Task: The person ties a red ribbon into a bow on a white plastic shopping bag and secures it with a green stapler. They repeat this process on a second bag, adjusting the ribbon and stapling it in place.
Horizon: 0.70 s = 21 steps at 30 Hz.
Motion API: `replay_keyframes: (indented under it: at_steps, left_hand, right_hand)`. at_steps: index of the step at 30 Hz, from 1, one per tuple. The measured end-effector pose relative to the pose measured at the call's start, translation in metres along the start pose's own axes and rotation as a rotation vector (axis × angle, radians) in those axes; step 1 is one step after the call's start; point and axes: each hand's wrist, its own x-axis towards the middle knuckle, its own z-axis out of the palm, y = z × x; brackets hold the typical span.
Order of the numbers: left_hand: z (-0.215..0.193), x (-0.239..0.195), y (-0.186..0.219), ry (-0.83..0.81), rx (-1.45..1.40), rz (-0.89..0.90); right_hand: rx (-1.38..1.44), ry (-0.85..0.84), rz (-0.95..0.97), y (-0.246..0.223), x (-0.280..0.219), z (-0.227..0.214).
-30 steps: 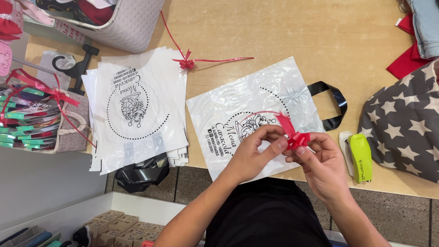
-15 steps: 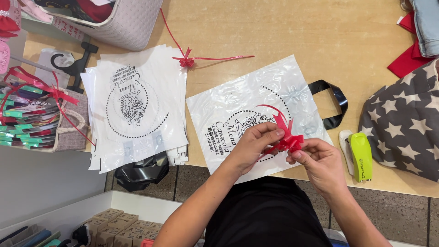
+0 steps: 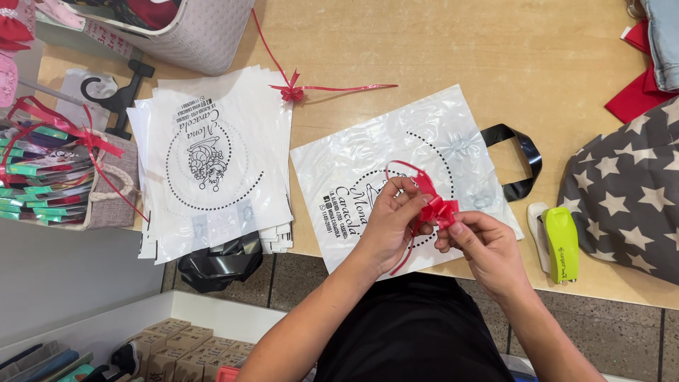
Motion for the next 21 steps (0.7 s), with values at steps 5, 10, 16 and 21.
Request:
replay_keyframes:
  at_steps: [5, 10, 16, 21]
  left_hand:
    - [-0.001, 0.001, -0.004, 0.009, -0.016, 0.028]
    - [-0.008, 0.006, -0.010, 0.005, 0.009, 0.018]
    - [-0.002, -0.001, -0.003, -0.037, 0.003, -0.010]
    - [-0.002, -0.018, -0.004, -0.222, 0.253, 0.170]
  right_hand:
    - [-0.011, 0.000, 0.007, -0.005, -0.001, 0.002]
    - [-0.019, 0.023, 0.000, -0.003, 0.000, 0.000]
    - [-0.002, 0.046, -0.020, -0.001, -0.002, 0.003]
    - [0.054, 0.047, -0.049, 0.017, 0.000, -0.010]
